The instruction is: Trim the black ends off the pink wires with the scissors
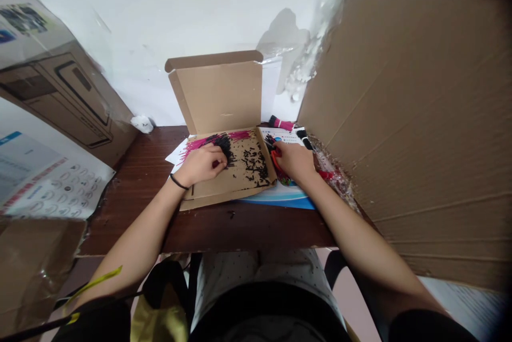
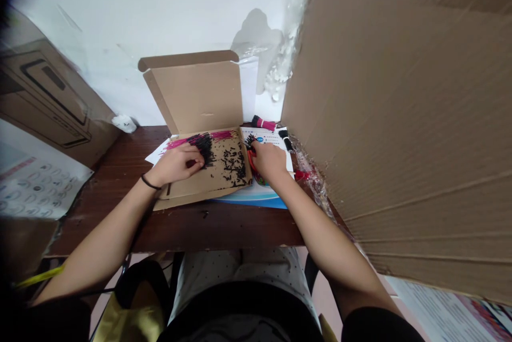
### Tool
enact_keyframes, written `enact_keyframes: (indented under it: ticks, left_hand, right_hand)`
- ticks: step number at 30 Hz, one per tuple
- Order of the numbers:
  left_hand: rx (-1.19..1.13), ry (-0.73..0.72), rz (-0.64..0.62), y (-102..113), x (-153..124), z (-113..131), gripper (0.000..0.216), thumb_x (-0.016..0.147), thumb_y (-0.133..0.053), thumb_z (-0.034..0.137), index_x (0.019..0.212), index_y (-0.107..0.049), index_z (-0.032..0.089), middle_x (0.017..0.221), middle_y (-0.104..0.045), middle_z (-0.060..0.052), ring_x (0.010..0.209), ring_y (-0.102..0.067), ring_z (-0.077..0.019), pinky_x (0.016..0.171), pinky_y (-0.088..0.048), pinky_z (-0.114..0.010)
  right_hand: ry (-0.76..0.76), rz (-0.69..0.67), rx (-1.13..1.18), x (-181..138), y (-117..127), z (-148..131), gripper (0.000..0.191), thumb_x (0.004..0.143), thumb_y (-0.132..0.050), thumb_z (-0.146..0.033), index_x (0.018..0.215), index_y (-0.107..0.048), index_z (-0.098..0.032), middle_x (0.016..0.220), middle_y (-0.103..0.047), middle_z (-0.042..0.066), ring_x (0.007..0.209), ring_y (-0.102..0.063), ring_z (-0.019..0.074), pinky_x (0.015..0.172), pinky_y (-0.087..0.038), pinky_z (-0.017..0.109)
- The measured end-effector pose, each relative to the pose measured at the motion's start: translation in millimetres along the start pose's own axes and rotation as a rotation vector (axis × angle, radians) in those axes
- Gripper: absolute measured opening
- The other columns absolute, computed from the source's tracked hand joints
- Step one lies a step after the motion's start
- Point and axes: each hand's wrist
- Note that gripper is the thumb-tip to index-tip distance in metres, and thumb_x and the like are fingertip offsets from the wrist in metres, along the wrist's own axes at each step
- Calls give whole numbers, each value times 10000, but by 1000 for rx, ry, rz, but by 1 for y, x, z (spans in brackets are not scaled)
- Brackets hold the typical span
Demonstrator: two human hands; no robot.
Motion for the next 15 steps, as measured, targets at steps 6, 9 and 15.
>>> enact_keyframes:
  ticks: [6, 9, 15]
  left_hand:
    - [97, 14, -141, -6, -2, -1, 217, 809, -473, 172, 786, -686, 209, 841, -664, -45, 815, -593, -179, 672, -438, -305]
    - [143, 52, -157, -10, -3, 4, 210, 817, -454, 171, 776, -659, 188, 836, -644, -61, 799, -585, -186, 658, -436, -311]
    - [82, 140, 133, -10, 1, 19, 141, 836, -425, 142, 791, -557, 164, 843, -580, -110, 851, -531, -227, 748, -435, -379]
  right_hand:
    - [-4, 3, -5, -1, 1, -2, 392, 895, -396, -431, 1179, -622, -283, 946, -699, 109, 793, -612, 248, 609, -347, 304]
    - [1, 18, 10, -2, 2, -3, 395, 889, -410, -436, 1193, -617, -292, 922, -702, 107, 775, -607, 243, 599, -334, 299]
    - [67, 143, 73, -9, 3, -10, 389, 887, -421, -405, 1183, -629, -263, 890, -705, 99, 740, -601, 223, 570, -310, 290]
Point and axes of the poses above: each hand's wrist, its own x-axis towards the middle knuckle, its own y-axis out of the back of the hand, z = x × y
